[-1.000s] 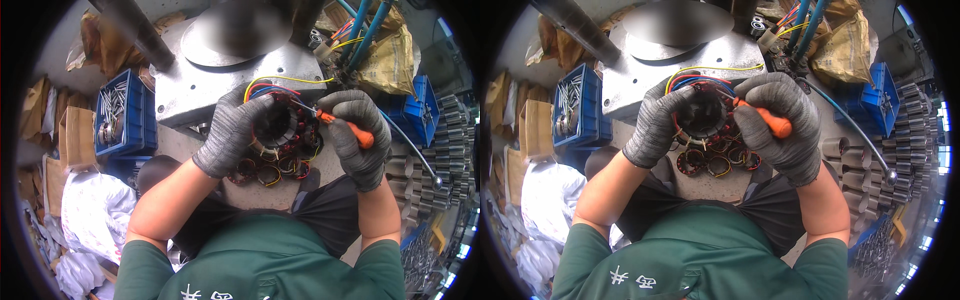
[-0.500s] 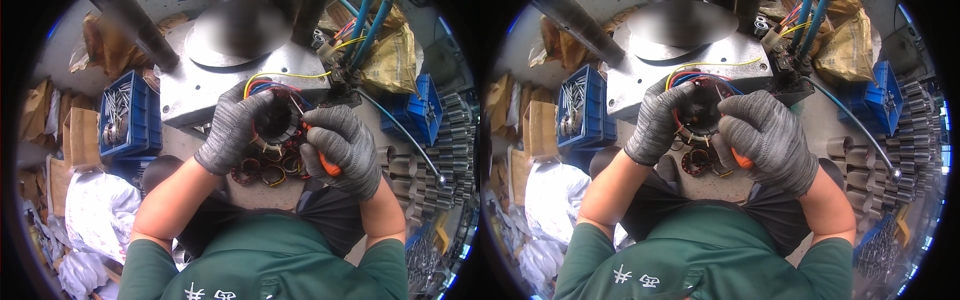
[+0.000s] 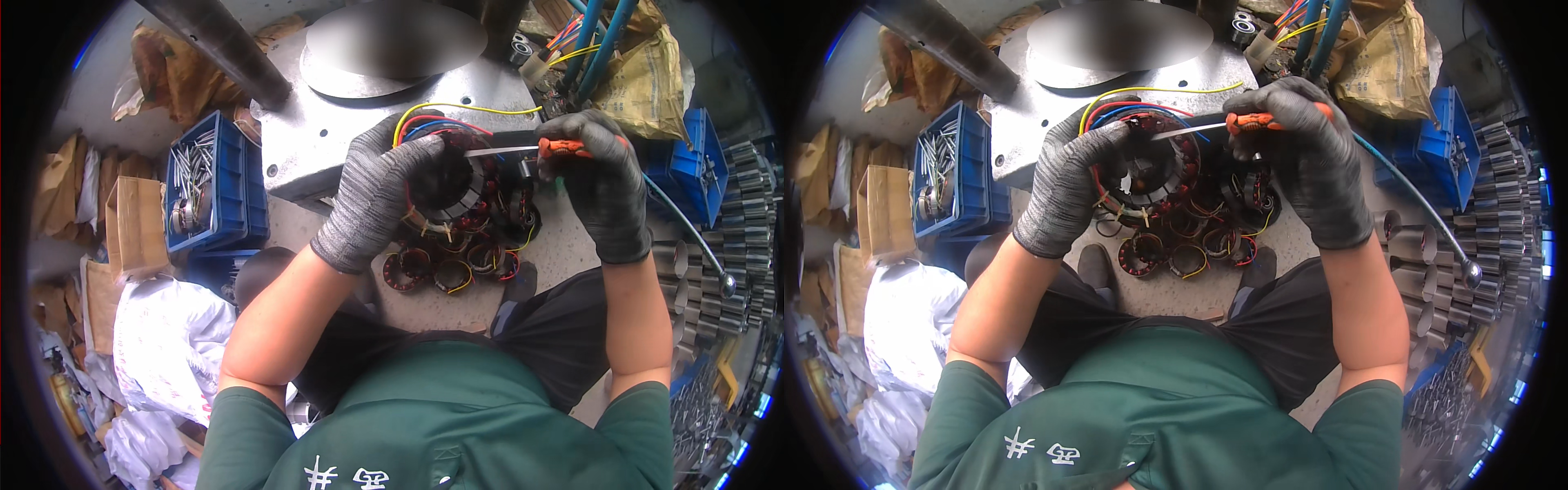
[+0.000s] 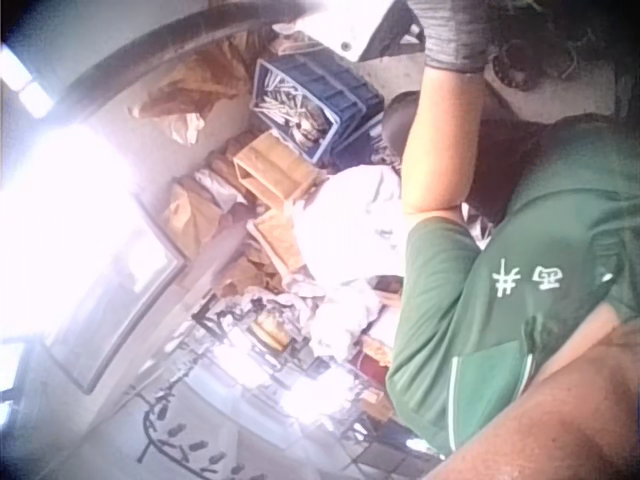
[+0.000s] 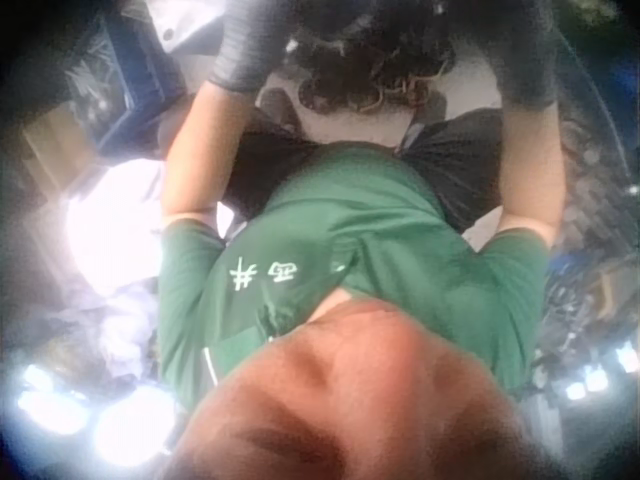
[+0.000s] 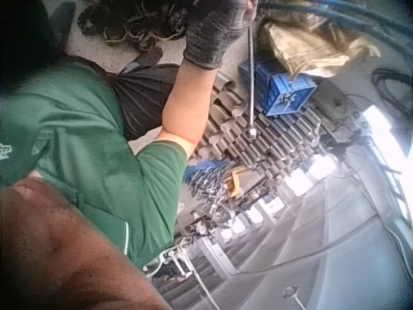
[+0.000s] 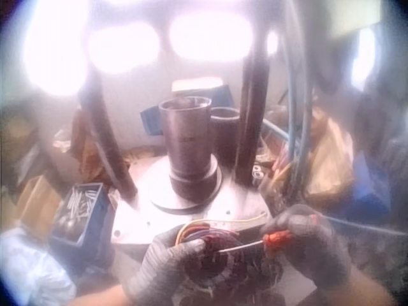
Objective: The recorder assembles electric motor components by pressing a stator into a housing and arranging wires using a screwdriver.
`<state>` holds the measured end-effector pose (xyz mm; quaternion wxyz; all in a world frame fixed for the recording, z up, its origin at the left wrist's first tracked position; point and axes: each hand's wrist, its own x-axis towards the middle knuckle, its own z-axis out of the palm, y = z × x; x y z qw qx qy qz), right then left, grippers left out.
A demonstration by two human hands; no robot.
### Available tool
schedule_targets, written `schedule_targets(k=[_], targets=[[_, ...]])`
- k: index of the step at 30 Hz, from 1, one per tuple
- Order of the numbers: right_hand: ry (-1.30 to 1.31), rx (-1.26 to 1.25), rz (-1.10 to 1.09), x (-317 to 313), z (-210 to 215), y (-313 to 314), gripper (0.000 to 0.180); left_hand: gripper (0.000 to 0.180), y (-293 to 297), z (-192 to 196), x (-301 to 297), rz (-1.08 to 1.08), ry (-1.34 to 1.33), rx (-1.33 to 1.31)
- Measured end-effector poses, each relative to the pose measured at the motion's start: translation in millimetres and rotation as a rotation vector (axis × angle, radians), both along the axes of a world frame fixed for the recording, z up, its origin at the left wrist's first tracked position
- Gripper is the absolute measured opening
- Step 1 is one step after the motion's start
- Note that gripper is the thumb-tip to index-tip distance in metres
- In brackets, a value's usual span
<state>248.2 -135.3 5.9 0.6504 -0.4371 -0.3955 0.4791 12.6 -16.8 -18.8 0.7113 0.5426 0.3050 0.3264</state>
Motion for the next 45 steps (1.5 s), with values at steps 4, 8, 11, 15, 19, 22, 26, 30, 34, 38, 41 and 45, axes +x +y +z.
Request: schedule_targets(k=[4,8,11,15,19,22,26,30,34,38,41,45], targets=[[0.016,0.014,0.020,-4,-3,-3,0.031,0.034,0,1,-2,-0.061,0.026,-0.024],[-0.148,0.281,-0.145,-17,5,-16,0.020,0.034,-1,-2,3,-0.027,-0.001,-0.002],[-0.664,0.467,-0.093,-11,2,-21,0.024,0.035,0,-1,1,-0.054,0.045,0.024],[-0.724,0.491,-0.092,-16,4,-17,0.022,0.036,-1,2,0,-0.056,0.079,0.036],[-0.762,0.471,-0.075,-14,8,-15,0.021,0.038,-3,2,0,-0.031,0.055,0.096],[-0.200,0.234,0.138,-10,8,-21,0.018,0.038,-1,3,-1,-0.034,0.068,0.109],[-0.611,0.468,-0.096,-15,6,-19,0.022,0.035,4,9,-4,-0.046,0.074,0.007],[-0.980,0.617,-0.188,-22,4,-13,0.033,0.031,13,-4,-9,-0.046,0.124,-0.115],[-1.035,0.622,-0.172,-32,2,-10,0.036,0.036,15,-18,-16,-0.137,0.249,0.319],[-1.082,0.573,-0.139,-35,4,-11,0.036,0.037,12,-15,-12,-0.126,0.207,0.080],[-1.097,0.555,-0.125,-35,2,-10,0.033,0.032,9,-11,-8,-0.114,0.166,0.001],[-1.116,0.573,-0.120,-35,1,-8,0.031,0.030,5,-5,-3,-0.096,0.110,-0.103]])
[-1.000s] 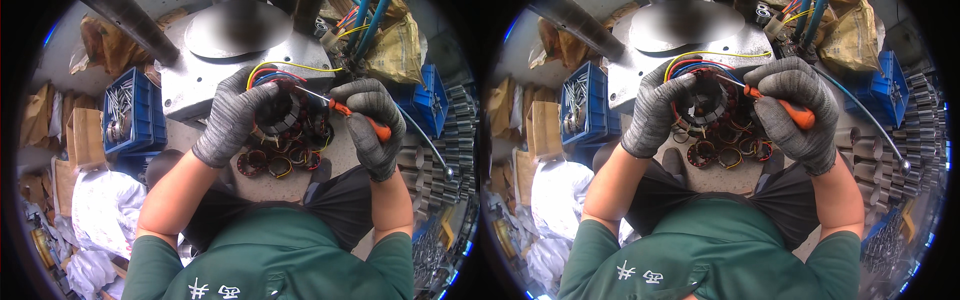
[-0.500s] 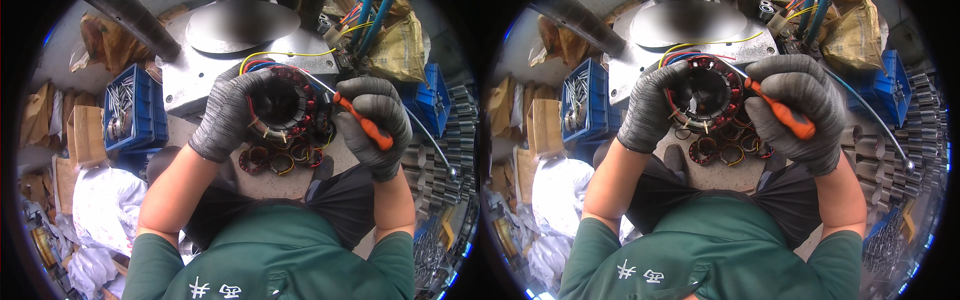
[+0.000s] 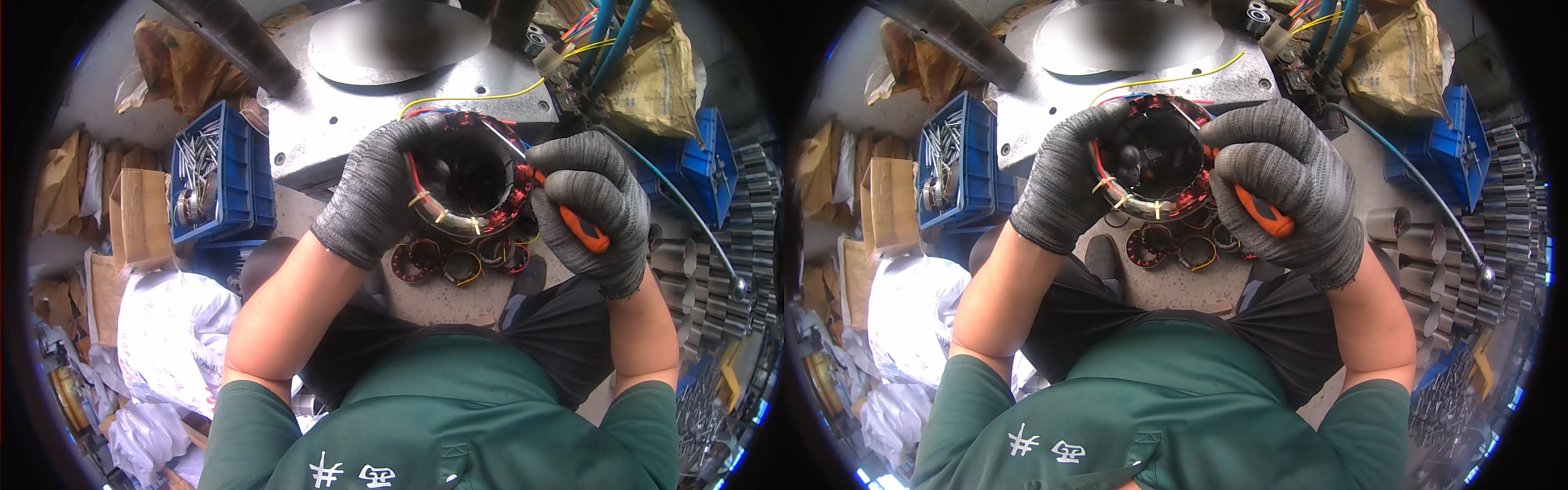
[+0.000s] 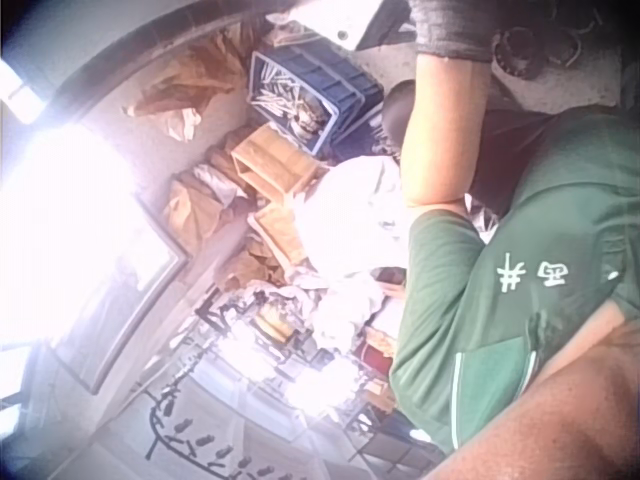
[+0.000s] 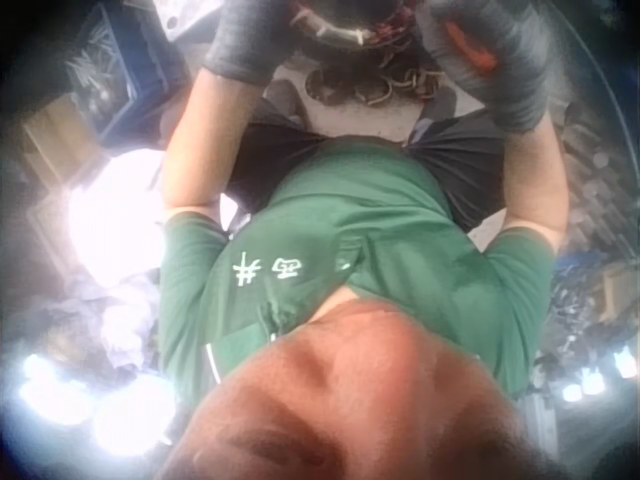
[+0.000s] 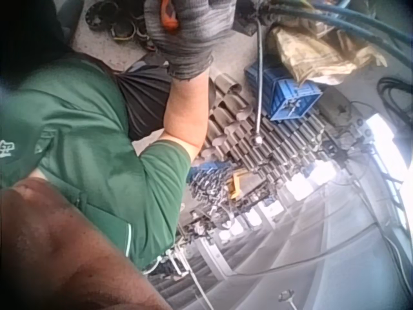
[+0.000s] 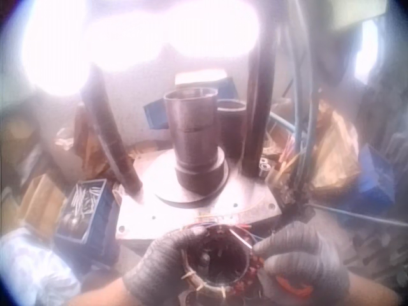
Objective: The recorder assembles electric motor components by pressing a stator into a housing and arranging wires using a screwdriver.
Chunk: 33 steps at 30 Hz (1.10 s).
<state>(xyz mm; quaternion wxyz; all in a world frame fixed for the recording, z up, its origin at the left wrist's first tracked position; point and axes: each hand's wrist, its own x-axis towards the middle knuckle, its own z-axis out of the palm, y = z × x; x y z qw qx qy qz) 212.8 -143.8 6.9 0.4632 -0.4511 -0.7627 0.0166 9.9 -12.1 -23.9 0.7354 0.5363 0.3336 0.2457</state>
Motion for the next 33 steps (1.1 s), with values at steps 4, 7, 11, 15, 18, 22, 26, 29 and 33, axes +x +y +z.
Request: schedule_targets(k=[4,7,11,15,18,22,26,29,33], targets=[[-0.142,0.021,-0.009,-2,1,3,0.030,0.033,-2,7,0,0.034,-0.047,-0.095],[-0.348,0.108,-0.023,2,0,5,0.032,0.035,2,5,-3,0.058,-0.181,-0.464],[-0.076,0.084,-0.059,7,-6,1,0.037,0.035,12,-15,-4,-0.123,-0.257,-0.449],[0.133,-0.034,0.019,10,-2,-2,0.037,0.037,11,-25,-7,-0.128,-0.235,-0.315],[0.178,-0.074,0.028,9,-2,-1,0.036,0.038,11,-28,-8,-0.135,-0.210,-0.179],[0.139,-0.080,0.042,8,-3,4,0.034,0.040,11,-32,-8,-0.151,-0.175,0.000],[0.116,-0.088,0.045,11,0,7,0.032,0.042,10,-34,-6,-0.175,-0.141,0.179],[0.054,-0.082,-0.005,8,-1,5,0.030,0.044,10,-35,-5,-0.190,-0.113,0.316],[-0.076,-0.021,-0.008,5,-3,4,0.031,0.042,19,-40,-12,-0.146,-0.231,-0.073]])
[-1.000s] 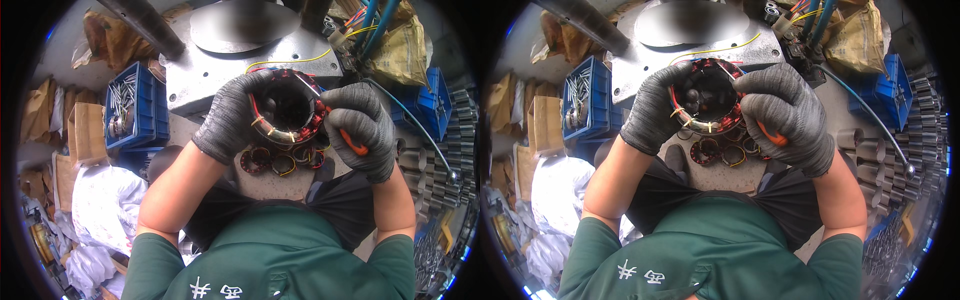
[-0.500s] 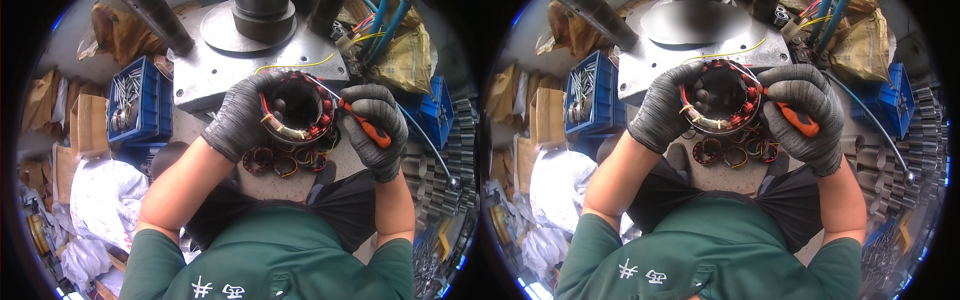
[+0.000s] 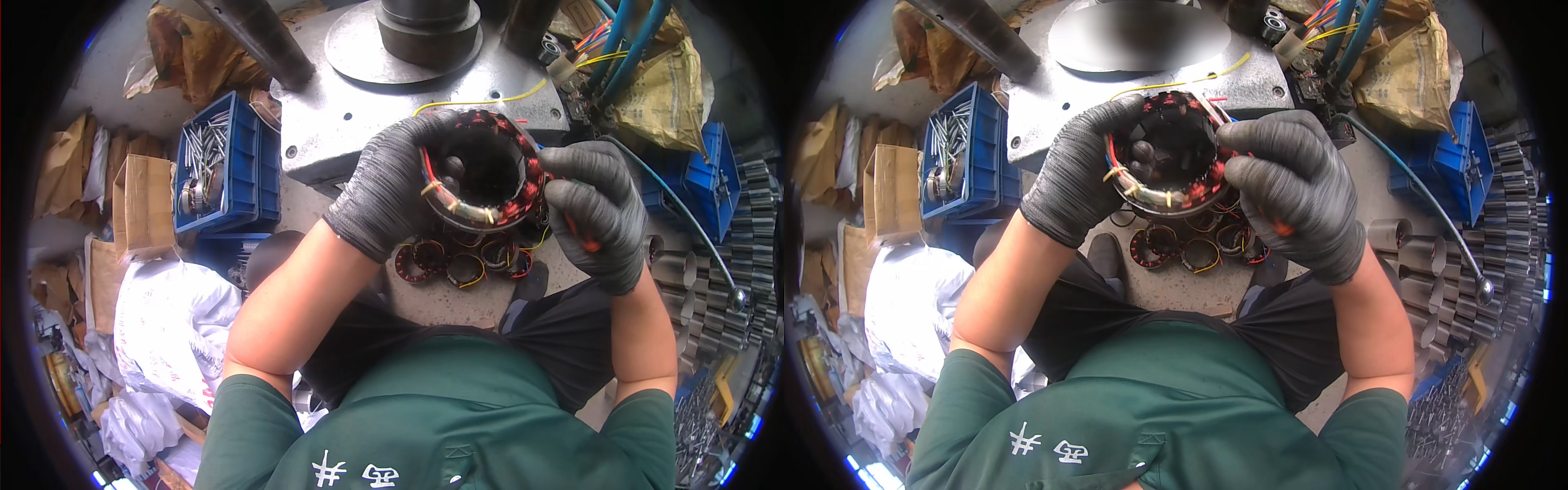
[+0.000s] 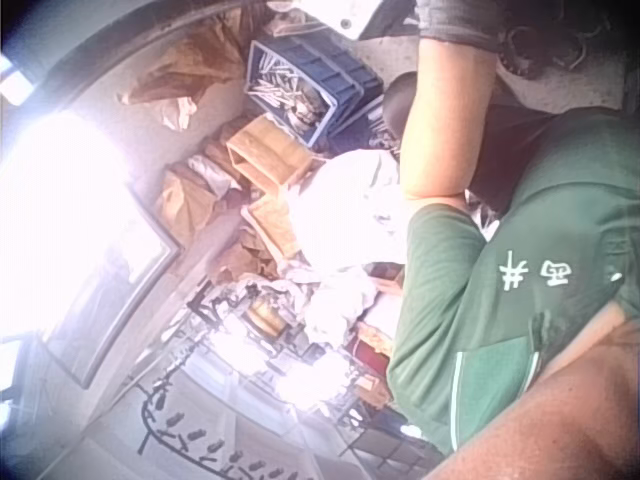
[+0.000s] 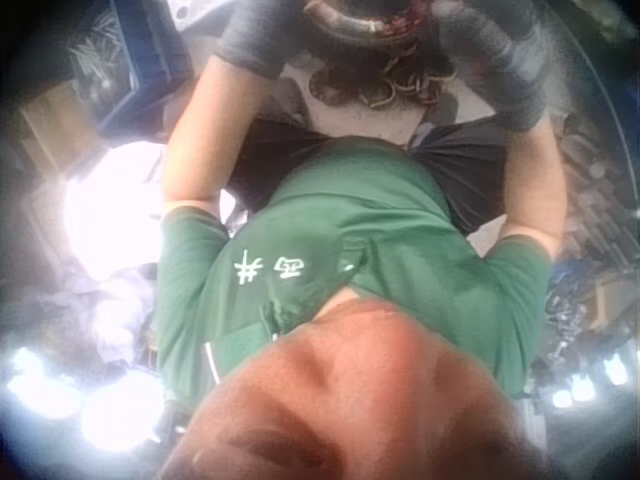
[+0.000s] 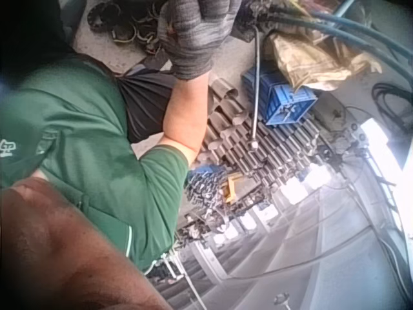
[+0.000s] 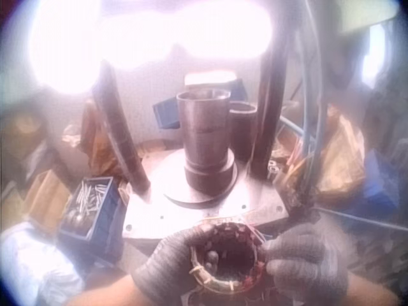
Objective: The recorder assembles electric motor components by pressing a stator into a housing and arranging wires using a screwdriver.
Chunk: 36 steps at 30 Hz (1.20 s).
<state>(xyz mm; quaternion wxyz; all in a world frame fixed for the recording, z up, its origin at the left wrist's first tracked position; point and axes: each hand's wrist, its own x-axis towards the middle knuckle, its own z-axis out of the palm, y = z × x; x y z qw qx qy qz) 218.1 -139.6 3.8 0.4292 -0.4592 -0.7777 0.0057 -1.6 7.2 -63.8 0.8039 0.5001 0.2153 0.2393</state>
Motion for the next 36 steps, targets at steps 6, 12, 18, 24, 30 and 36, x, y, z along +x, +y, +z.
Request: schedule_targets(k=[6,12,18,24,30,36], targets=[[0.070,0.198,-0.111,6,-1,-1,0.036,0.039,-2,10,-1,0.012,-0.148,-0.658],[0.255,0.023,0.000,3,-1,-8,0.036,0.031,-19,32,0,0.206,0.319,0.897],[0.160,-0.002,-0.010,-1,0,-8,0.037,0.025,-23,41,10,0.259,0.147,0.150],[0.101,-0.019,-0.034,-5,1,-6,0.035,0.027,-28,45,12,0.282,0.143,0.100],[0.016,-0.008,-0.029,-12,0,-4,0.032,0.026,-30,41,14,0.236,0.127,0.214],[-0.207,0.104,-0.049,-12,8,-4,0.038,0.024,-26,37,5,0.165,0.342,0.857]])
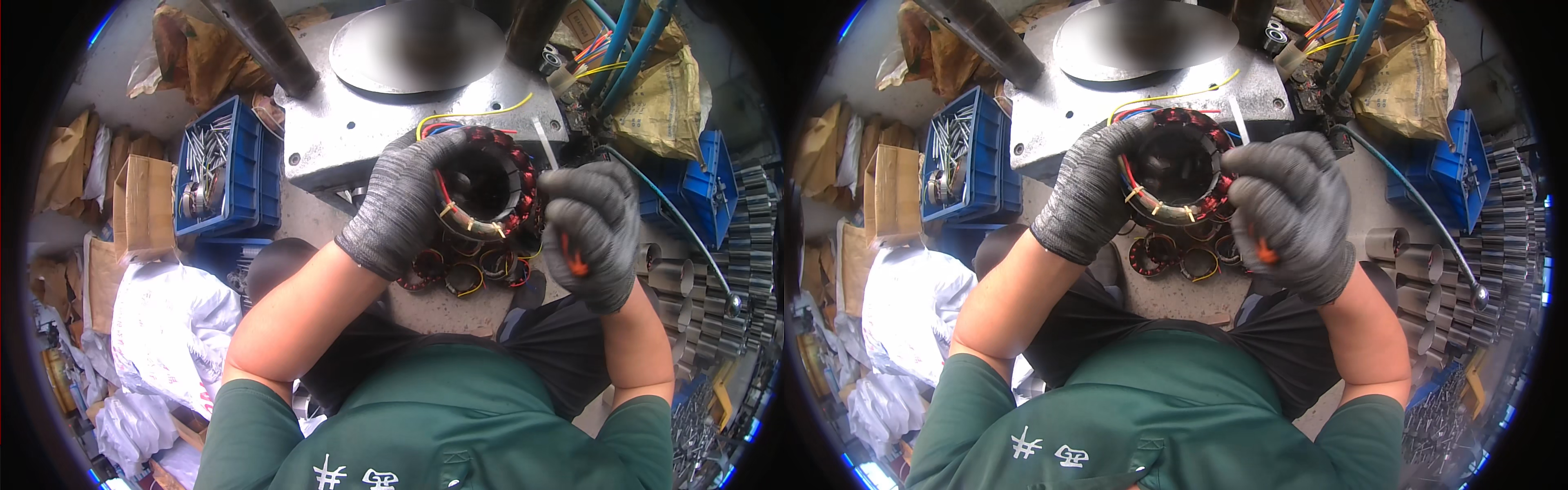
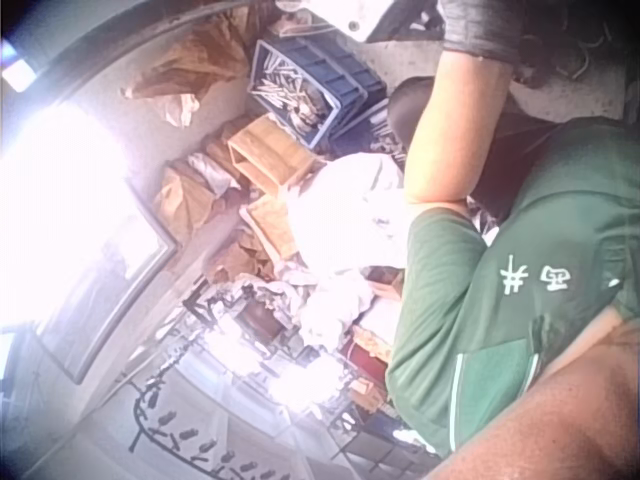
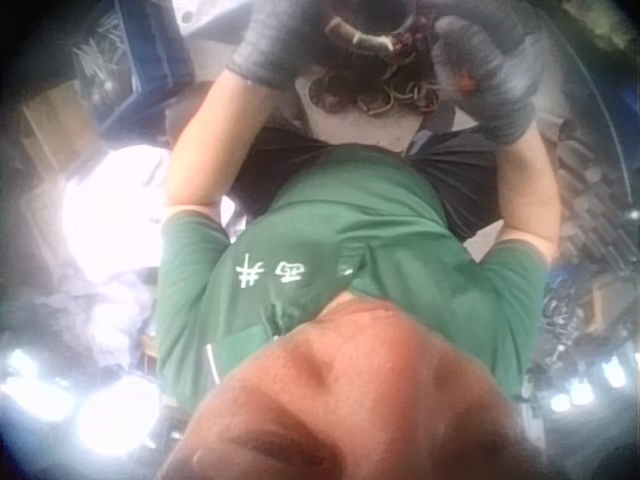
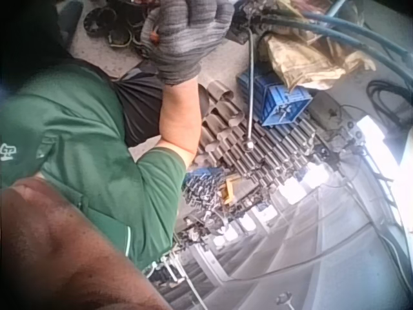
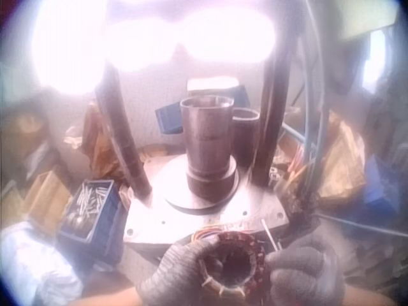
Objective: The recorder assembles electric motor components by pressing a stator into a housing and arranging wires using a screwdriver.
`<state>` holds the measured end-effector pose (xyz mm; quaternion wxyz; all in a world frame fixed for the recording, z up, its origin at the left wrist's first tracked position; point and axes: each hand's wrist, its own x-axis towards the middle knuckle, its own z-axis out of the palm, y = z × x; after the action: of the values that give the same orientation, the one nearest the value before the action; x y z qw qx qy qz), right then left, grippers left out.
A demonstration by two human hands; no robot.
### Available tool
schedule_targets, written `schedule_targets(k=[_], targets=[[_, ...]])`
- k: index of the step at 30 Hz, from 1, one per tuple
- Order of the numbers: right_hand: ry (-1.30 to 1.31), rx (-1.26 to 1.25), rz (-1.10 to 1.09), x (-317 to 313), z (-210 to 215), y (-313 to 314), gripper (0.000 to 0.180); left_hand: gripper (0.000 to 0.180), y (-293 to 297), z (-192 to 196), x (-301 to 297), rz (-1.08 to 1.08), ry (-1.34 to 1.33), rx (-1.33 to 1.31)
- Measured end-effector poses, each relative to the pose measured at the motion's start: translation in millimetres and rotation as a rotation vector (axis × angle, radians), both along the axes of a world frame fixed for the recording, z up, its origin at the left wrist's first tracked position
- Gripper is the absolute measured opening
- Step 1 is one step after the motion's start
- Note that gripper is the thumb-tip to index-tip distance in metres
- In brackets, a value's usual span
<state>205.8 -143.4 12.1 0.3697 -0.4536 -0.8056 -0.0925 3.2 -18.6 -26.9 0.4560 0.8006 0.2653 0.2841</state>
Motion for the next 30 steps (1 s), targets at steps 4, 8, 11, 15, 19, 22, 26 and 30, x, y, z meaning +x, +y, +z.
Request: schedule_targets(k=[4,8,11,15,19,22,26,30], targets=[[0.115,0.083,-0.117,9,-6,-1,0.039,0.027,5,-6,3,0.173,-0.213,-0.660],[0.500,-0.109,0.028,8,-11,-4,0.035,0.028,-3,11,7,0.295,-0.301,-0.811],[0.458,-0.102,0.051,8,-13,1,0.035,0.029,-5,11,7,0.271,-0.276,-0.759],[0.459,-0.101,0.058,12,-12,3,0.033,0.029,-5,4,9,0.212,-0.328,-0.640],[0.473,-0.127,0.030,15,-10,2,0.031,0.028,-8,4,11,0.193,-0.385,-0.670],[0.542,-0.153,0.037,18,-12,2,0.028,0.027,-8,8,10,0.197,-0.355,-0.651],[1.028,-0.297,0.121,22,-20,2,0.023,0.027,-7,11,7,0.197,-0.308,-0.646],[1.362,-0.408,0.169,23,-28,4,0.021,0.029,-5,14,2,0.156,-0.310,-0.681]])
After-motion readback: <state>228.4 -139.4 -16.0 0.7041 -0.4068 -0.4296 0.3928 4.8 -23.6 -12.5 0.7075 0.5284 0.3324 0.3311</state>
